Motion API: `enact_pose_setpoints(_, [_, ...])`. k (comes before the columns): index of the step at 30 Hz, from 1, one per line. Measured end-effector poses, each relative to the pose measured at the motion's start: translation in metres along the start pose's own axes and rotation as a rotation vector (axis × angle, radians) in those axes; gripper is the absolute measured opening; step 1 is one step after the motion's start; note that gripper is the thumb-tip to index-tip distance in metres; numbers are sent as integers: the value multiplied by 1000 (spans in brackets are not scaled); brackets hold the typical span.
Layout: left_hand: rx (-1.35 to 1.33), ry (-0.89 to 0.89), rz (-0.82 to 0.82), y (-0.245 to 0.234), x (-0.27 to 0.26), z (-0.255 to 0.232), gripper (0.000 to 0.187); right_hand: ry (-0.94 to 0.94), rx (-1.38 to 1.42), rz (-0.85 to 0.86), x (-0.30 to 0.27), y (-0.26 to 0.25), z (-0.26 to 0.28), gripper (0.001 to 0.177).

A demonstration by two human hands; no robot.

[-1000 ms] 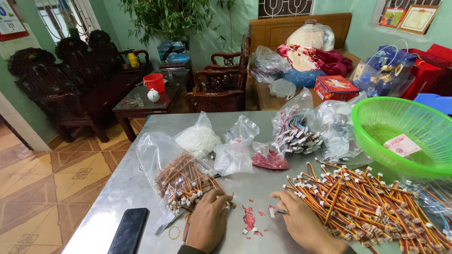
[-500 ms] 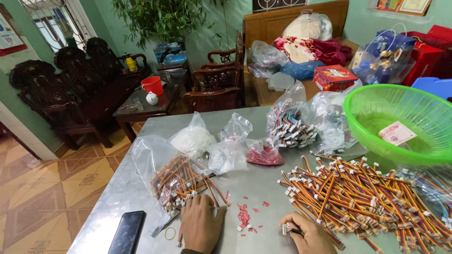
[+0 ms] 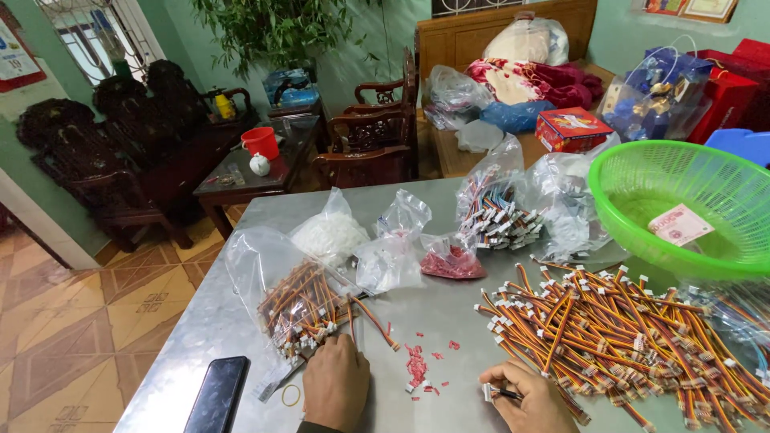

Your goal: Assembling electronic wire harnesses by attaching small red plastic sleeves to the connectors.

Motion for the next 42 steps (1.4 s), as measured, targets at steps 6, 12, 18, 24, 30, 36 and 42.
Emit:
enact_pose_setpoints(6, [-285, -142, 155, -32, -2, 10, 6, 6, 5, -4, 2, 1, -8, 30])
enact_pose_setpoints(12, [-376, -163, -20, -65, 0, 7, 9, 63, -27, -25, -2, -3, 6, 29])
enact_pose_setpoints(18, [-365, 118, -508, -82, -3, 20, 6, -188, -20, -68, 7, 3, -21, 36])
enact_pose_setpoints(24, [-732, 202, -726, -131, -23, -9, 13, -258, 16, -134, 3, 1, -14, 35])
enact_pose_setpoints(30, [-1438, -91, -314, -61, -28, -33, 16, -175, -55, -231, -27, -12, 28, 38])
enact_pose_setpoints(36, [-1912, -470, 263, 16, -59, -82, 19, -849, -78, -371, -41, -14, 93, 12])
enact_pose_setpoints(42, [-1881, -579, 472, 31, -75, -93, 28, -919, -167, -269, -43, -8, 94, 34])
Point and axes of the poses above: each hand's wrist, its own x-axis towards the middle knuckle, its own y-axis out of the palm, z = x × y, the point moved 2 cm from there along x, towards the middle knuckle, and after that the axes turned 1 degree about x, right-handed, at the moved point
